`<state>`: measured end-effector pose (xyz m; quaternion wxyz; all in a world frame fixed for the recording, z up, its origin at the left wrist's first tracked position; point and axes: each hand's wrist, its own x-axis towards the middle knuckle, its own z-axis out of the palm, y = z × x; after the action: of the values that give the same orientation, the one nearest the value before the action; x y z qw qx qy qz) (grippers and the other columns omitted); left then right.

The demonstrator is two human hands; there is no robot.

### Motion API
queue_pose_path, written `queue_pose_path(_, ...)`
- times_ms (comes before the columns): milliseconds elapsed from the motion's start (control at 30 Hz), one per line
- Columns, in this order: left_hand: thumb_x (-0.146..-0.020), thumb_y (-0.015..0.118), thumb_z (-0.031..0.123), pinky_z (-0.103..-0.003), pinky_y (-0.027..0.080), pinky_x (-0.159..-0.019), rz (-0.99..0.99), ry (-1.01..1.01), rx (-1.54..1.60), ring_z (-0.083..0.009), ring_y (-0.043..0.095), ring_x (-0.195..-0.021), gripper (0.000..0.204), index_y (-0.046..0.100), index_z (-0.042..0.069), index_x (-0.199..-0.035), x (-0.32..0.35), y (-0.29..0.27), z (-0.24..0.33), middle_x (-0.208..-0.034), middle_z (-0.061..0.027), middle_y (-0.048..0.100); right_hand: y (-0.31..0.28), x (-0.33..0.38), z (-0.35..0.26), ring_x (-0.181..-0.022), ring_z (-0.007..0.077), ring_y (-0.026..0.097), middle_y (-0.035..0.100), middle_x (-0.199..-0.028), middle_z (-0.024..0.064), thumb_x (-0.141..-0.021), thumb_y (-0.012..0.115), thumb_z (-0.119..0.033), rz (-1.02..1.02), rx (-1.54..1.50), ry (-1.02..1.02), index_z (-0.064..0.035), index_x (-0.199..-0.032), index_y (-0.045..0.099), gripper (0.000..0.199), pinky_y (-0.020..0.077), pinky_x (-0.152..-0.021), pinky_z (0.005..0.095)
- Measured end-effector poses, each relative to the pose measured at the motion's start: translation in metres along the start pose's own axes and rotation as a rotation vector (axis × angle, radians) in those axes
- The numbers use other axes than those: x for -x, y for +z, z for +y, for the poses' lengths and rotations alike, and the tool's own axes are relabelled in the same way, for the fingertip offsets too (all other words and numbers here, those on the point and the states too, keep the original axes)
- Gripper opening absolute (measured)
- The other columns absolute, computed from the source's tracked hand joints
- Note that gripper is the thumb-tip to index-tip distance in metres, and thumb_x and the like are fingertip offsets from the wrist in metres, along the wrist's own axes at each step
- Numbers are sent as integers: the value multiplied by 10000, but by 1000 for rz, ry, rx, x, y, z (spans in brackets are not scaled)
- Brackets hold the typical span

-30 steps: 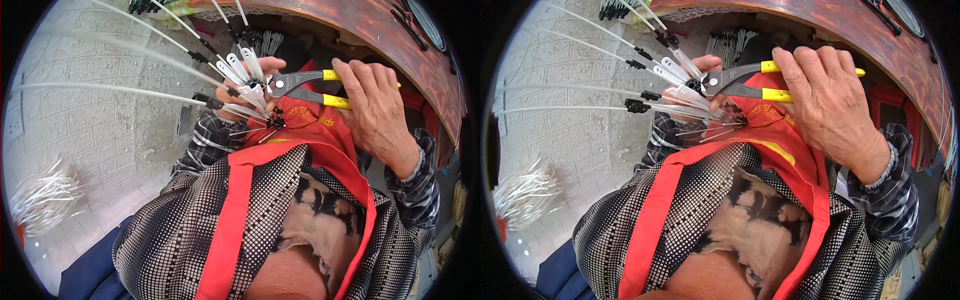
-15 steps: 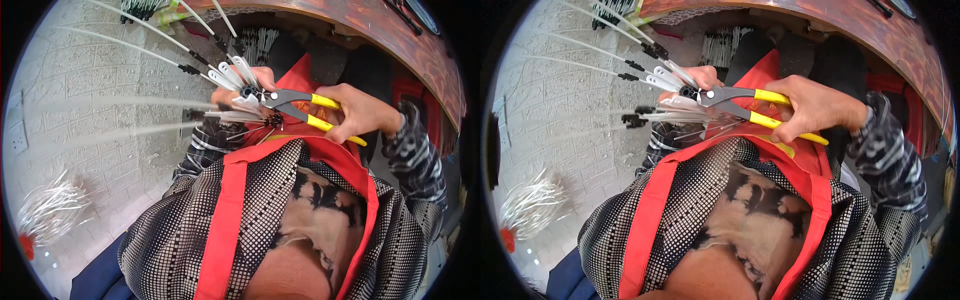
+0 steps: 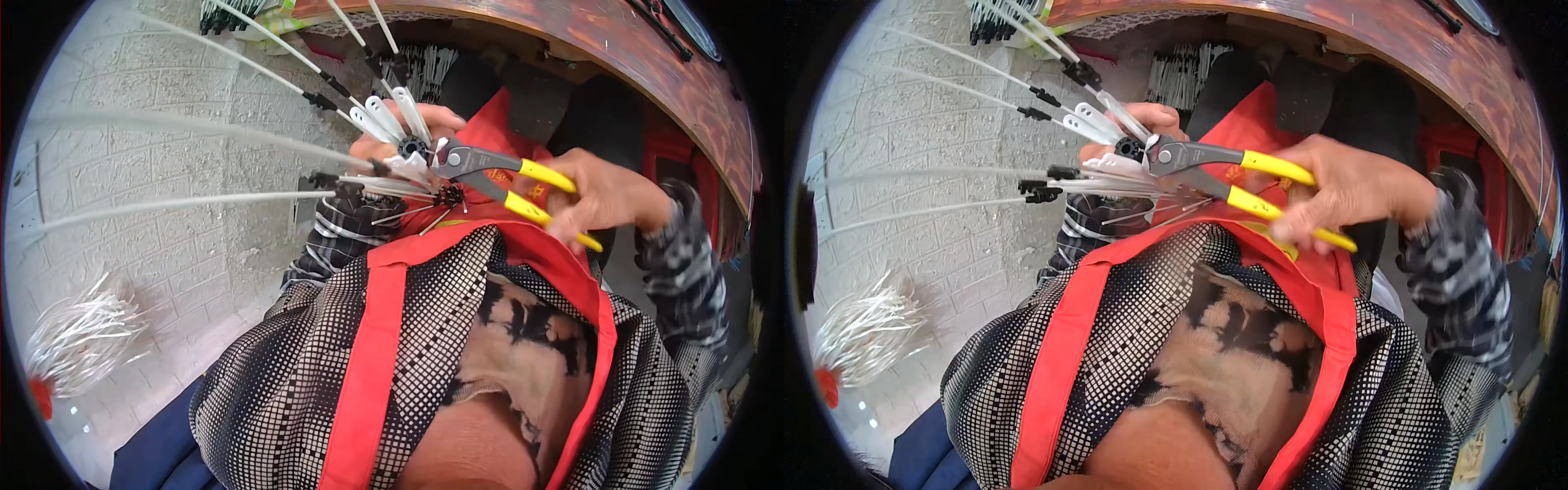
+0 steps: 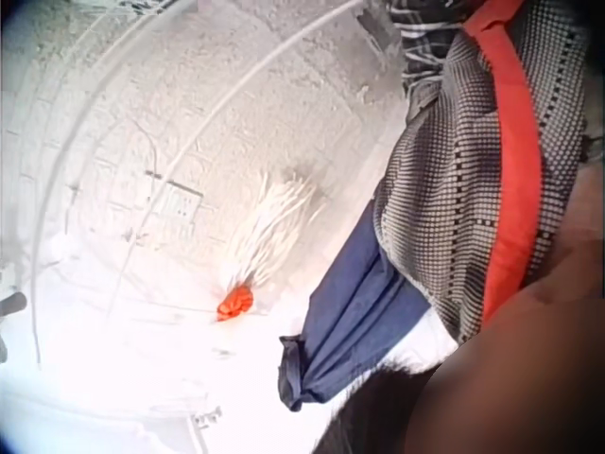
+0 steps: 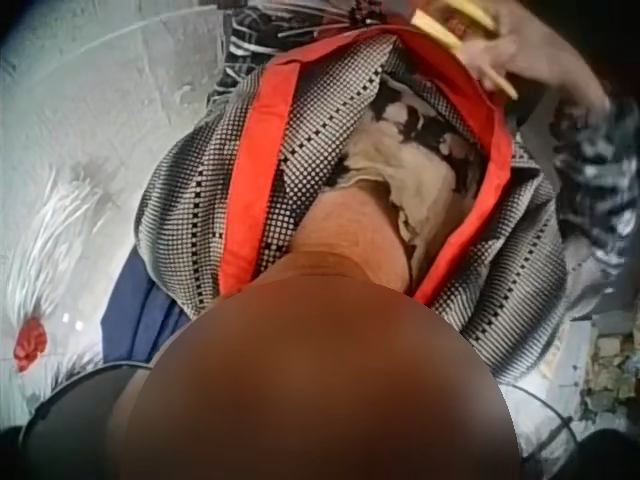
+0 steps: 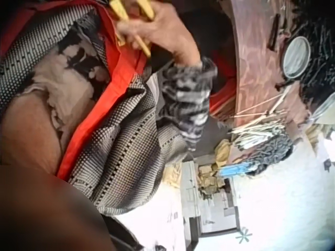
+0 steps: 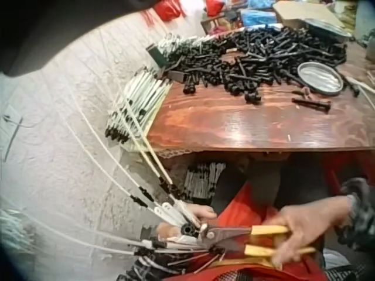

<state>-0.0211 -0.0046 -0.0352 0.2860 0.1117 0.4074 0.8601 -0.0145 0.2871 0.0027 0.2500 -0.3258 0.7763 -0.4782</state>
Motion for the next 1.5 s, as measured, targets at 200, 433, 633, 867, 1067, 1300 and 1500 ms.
queue_pose_path(200, -726, 694, 380, -300, 476, -499, -192, 77, -19, -239, 593, -603, 612, 580, -90, -1100, -2, -8, -9, -793, -184, 559, 6, -3, -2, -542, 293, 528, 535, -639, 70, -801, 677, -310, -173, -188, 111, 30, -1104, 534, 477, 440, -546, 365)
queue_pose_path(433, -729, 691, 384, -303, 473, -493, -114, 115, 70, -231, 591, -596, 619, 578, -91, -1110, 3, -4, -9, -790, -185, 560, 9, 5, -16, -584, 284, 542, 549, -678, 75, -785, 692, -380, 550, 845, -292, 26, -1049, 559, 502, 442, -560, 373)
queue_pose_path(633, -799, 685, 365, -349, 471, -527, -233, 66, 35, -249, 590, -600, 551, 566, -52, -1139, -3, -6, -6, -789, -155, 539, 4, 15, 5, -611, 306, 558, 583, -743, 136, -805, 677, -268, 156, 282, -64, 41, -1107, 547, 451, 472, -599, 376)
queue_pose_path(867, -741, 684, 373, -312, 494, -495, -250, 137, 43, -257, 615, -606, 595, 575, -86, -1104, -7, -15, -17, -784, -186, 554, 0, -6, 1, -663, 319, 576, 582, -774, 145, -732, 698, -148, -353, -275, 280, 17, -1164, 542, 488, 488, -639, 366)
queue_pose_path(1067, -700, 699, 372, -290, 503, -465, -29, 100, 107, -261, 625, -603, 599, 598, -98, -1058, -1, -9, -11, -771, -194, 557, 25, 3, -9, -691, 278, 547, 514, -752, 113, -679, 665, -100, 434, 717, -130, 18, -1162, 513, 519, 461, -634, 339)
queue_pose_path(1300, -694, 699, 378, -293, 490, -444, -173, 160, 148, -258, 626, -602, 616, 590, -99, -1068, -5, -10, -17, -764, -183, 564, -1, -1, -1, -762, 309, 550, 548, -859, 159, -705, 618, -52, 165, 563, -2, 6, -1094, 526, 403, 451, -668, 365)
queue_pose_path(1500, -720, 698, 392, -324, 500, -495, -235, 143, 10, -259, 618, -597, 616, 571, -79, -1096, -5, -11, -12, -773, -171, 556, -14, -16, -1, -748, 313, 524, 553, -890, 155, -781, 596, -53, -346, -20, 187, -7, -1103, 520, 334, 425, -687, 386)
